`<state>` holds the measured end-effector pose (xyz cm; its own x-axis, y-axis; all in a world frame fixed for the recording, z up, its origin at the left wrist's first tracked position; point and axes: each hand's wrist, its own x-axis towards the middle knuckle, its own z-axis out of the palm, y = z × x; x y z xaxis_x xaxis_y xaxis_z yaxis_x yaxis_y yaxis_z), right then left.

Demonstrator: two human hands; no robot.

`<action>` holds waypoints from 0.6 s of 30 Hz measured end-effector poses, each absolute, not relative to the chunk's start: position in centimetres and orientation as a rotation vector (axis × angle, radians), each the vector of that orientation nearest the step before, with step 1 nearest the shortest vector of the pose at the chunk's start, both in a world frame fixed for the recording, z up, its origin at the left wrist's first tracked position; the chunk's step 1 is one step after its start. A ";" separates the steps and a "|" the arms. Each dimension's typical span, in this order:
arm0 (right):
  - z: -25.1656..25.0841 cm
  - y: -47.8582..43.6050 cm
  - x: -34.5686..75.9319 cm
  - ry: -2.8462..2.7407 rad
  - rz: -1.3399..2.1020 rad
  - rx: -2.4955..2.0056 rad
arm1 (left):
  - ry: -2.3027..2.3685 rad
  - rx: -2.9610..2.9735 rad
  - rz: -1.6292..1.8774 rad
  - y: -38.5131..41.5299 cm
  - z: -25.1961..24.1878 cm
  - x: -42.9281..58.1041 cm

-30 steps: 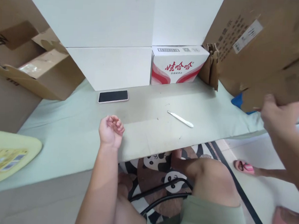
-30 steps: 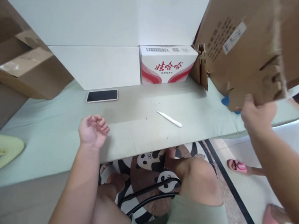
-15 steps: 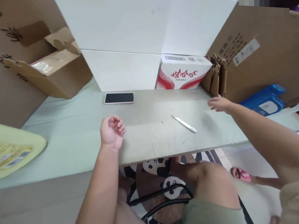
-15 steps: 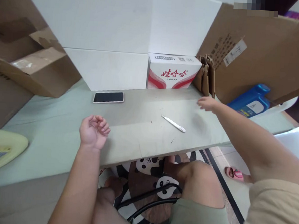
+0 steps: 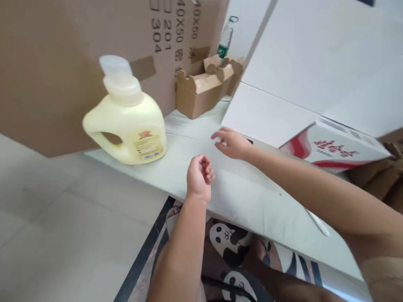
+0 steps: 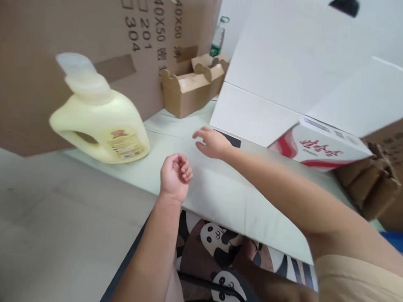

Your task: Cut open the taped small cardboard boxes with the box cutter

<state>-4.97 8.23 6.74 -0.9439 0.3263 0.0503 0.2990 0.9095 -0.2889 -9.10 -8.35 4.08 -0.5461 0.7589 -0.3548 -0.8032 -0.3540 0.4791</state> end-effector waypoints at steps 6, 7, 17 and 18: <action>6.7 12.1 -21.0 -2.657 0.454 -0.668 | 0.801 -0.049 2.074 -9.6 3.7 -12.9; 6.9 13.0 -22.6 -2.656 0.458 -0.687 | 0.807 -0.031 2.073 -9.5 3.7 -13.2; 7.7 10.4 -14.5 -2.313 0.753 -0.704 | 1.180 0.185 2.277 -9.0 4.9 -12.4; 7.6 9.3 -11.1 -2.255 0.796 -0.739 | 1.234 0.231 2.355 -9.6 5.4 -12.0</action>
